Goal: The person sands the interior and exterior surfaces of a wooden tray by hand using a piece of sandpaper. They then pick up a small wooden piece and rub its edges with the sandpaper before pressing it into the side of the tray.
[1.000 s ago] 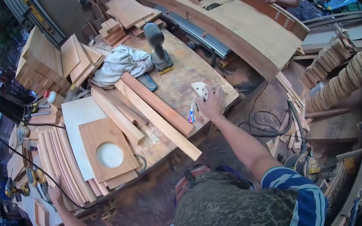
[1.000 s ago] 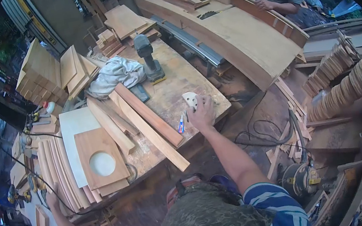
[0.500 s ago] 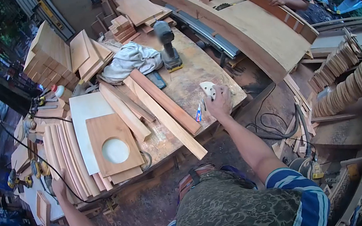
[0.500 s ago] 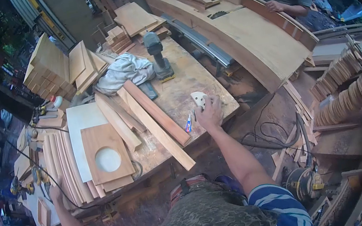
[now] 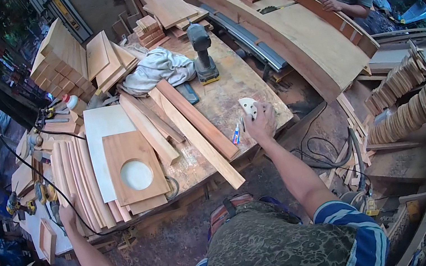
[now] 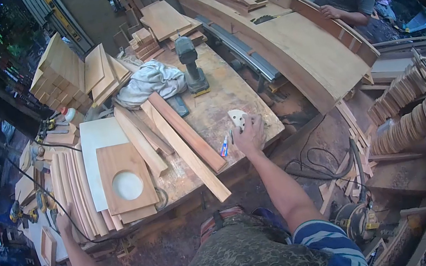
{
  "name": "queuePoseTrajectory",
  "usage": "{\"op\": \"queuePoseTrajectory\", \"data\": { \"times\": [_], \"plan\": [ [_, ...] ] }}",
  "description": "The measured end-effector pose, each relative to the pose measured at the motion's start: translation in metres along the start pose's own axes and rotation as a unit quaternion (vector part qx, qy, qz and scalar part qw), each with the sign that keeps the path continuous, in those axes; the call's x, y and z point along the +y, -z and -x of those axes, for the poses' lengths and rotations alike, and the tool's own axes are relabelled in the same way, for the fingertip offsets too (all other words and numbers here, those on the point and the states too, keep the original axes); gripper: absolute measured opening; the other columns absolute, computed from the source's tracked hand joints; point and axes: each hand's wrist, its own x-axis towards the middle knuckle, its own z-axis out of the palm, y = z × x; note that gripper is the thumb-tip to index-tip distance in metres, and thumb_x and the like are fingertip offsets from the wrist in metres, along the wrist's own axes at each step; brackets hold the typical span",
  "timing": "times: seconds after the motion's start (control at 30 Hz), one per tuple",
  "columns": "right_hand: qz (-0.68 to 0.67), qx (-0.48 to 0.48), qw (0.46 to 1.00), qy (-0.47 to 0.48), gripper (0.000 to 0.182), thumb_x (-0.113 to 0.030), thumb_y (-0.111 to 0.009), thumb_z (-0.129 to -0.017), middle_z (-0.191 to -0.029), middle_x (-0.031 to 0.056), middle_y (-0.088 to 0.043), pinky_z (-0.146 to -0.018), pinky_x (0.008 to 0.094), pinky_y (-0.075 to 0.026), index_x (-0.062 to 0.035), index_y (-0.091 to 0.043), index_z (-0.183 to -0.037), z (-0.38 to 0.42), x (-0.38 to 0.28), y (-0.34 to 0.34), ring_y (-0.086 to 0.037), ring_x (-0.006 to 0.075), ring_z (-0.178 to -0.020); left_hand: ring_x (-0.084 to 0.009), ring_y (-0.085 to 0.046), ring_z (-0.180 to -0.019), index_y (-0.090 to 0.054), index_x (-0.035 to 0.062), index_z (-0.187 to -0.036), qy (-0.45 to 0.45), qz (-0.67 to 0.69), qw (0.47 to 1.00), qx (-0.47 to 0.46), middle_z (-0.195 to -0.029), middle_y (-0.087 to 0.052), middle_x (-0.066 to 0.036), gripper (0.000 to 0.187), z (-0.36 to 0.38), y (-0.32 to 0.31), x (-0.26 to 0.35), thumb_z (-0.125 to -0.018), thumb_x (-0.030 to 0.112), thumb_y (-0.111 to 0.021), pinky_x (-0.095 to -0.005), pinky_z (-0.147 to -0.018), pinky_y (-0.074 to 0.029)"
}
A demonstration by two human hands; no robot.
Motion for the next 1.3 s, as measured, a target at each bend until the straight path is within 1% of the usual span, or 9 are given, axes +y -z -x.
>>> {"op": "queuePoseTrajectory", "data": {
  "times": [0.5, 0.63, 0.83, 0.93, 0.97, 1.0, 1.03, 1.1, 1.3],
  "plan": [
    [-0.002, 0.059, 0.996, 0.067, 0.061, -0.025, -0.073, -0.083, -0.128, 0.0198, -0.053, -0.104, 0.0544, -0.044, -0.0117, -0.053, -0.139, -0.001, 0.007, -0.007, -0.050, 0.0427, -0.125, -0.0414, -0.062, -0.127, -0.059, -0.0116, -0.137, -0.010, -0.029, 0.999, 0.020, -0.132, -0.066, -0.031, 0.099, -0.038, -0.012, -0.044, -0.082, 0.069, -0.074, -0.0432, -0.110, -0.045],
    [-0.033, -0.035, 0.998, -0.051, 0.061, -0.023, -0.073, -0.083, -0.135, 0.0212, -0.052, -0.107, 0.0523, -0.043, -0.0089, -0.052, -0.139, 0.004, -0.004, 0.007, -0.051, 0.0424, -0.129, -0.0429, -0.060, -0.129, -0.062, -0.0068, -0.137, -0.005, -0.034, 0.999, 0.013, -0.133, -0.066, -0.029, 0.097, -0.023, -0.007, -0.029, -0.080, 0.071, -0.072, -0.0455, -0.113, -0.042],
    [-0.097, 0.076, 0.992, 0.037, 0.053, -0.019, -0.070, -0.084, -0.118, 0.0195, -0.063, -0.092, 0.0547, -0.050, -0.0098, -0.054, -0.133, -0.004, 0.003, 0.006, -0.062, 0.0424, -0.112, -0.0443, -0.062, -0.125, -0.061, -0.0038, -0.138, -0.024, 0.000, 1.000, 0.004, -0.130, -0.067, -0.030, 0.089, -0.012, -0.003, -0.014, -0.082, 0.064, -0.075, -0.0458, -0.107, -0.046],
    [-0.153, -0.096, 0.981, -0.073, 0.061, -0.014, -0.072, -0.083, -0.132, 0.0223, -0.066, -0.108, 0.0456, -0.047, -0.0017, -0.056, -0.140, 0.009, 0.007, 0.028, -0.062, 0.0363, -0.126, -0.0441, -0.062, -0.125, -0.055, -0.0030, -0.144, 0.016, 0.009, 1.000, 0.004, -0.131, -0.067, -0.030, 0.090, 0.004, 0.002, 0.001, -0.083, 0.060, -0.076, -0.0453, -0.107, -0.047],
    [-0.178, -0.086, 0.978, -0.060, 0.063, -0.012, -0.072, -0.082, -0.133, 0.0206, -0.067, -0.109, 0.0433, -0.047, -0.0011, -0.056, -0.143, -0.003, 0.010, 0.023, -0.063, 0.0334, -0.126, -0.0445, -0.063, -0.125, -0.049, -0.0015, -0.149, -0.052, -0.002, 0.996, 0.077, -0.132, -0.066, -0.030, 0.089, -0.014, -0.016, -0.025, -0.085, 0.053, -0.078, -0.0463, -0.108, -0.047],
    [-0.302, 0.007, 0.949, 0.085, 0.057, -0.012, -0.072, -0.083, -0.127, 0.0198, -0.071, -0.105, 0.0416, -0.050, -0.0017, -0.062, -0.138, -0.031, 0.029, 0.004, -0.067, 0.0308, -0.122, -0.0446, -0.060, -0.128, -0.047, -0.0034, -0.149, -0.310, 0.051, 0.929, 0.197, -0.137, -0.061, -0.031, 0.086, -0.053, -0.043, -0.050, -0.086, 0.045, -0.081, -0.0465, -0.110, -0.047],
    [-0.300, -0.036, 0.947, -0.112, 0.051, -0.008, -0.075, -0.077, -0.116, 0.0178, -0.075, -0.100, 0.0401, -0.054, 0.0022, -0.069, -0.126, -0.029, 0.036, 0.009, -0.072, 0.0284, -0.109, -0.0445, -0.058, -0.130, -0.045, -0.0049, -0.150, -0.218, 0.075, 0.960, 0.159, -0.139, -0.059, -0.032, 0.087, -0.037, -0.030, -0.053, -0.086, 0.041, -0.082, -0.0460, -0.111, -0.045],
    [-0.204, 0.008, 0.972, -0.113, 0.036, -0.013, -0.073, -0.081, -0.103, 0.0178, -0.077, -0.090, 0.0406, -0.055, 0.0023, -0.075, -0.114, -0.014, 0.033, 0.036, -0.073, 0.0278, -0.100, -0.0444, -0.056, -0.132, -0.044, -0.0064, -0.151, -0.120, 0.100, 0.980, 0.120, -0.142, -0.057, -0.033, 0.087, -0.006, -0.011, -0.024, -0.086, 0.037, -0.083, -0.0456, -0.113, -0.044],
    [-0.125, 0.137, 0.978, -0.094, 0.033, -0.016, -0.072, -0.086, -0.104, 0.0249, -0.075, -0.090, 0.0452, -0.055, 0.0040, -0.072, -0.111, 0.090, 0.035, 0.110, -0.073, 0.0384, -0.100, -0.0375, -0.048, -0.141, -0.039, -0.0087, -0.153, -0.210, 0.076, 0.955, 0.194, -0.152, -0.047, -0.030, 0.087, 0.079, 0.057, -0.046, -0.089, 0.031, -0.083, -0.0433, -0.117, -0.039]
  ]
}}
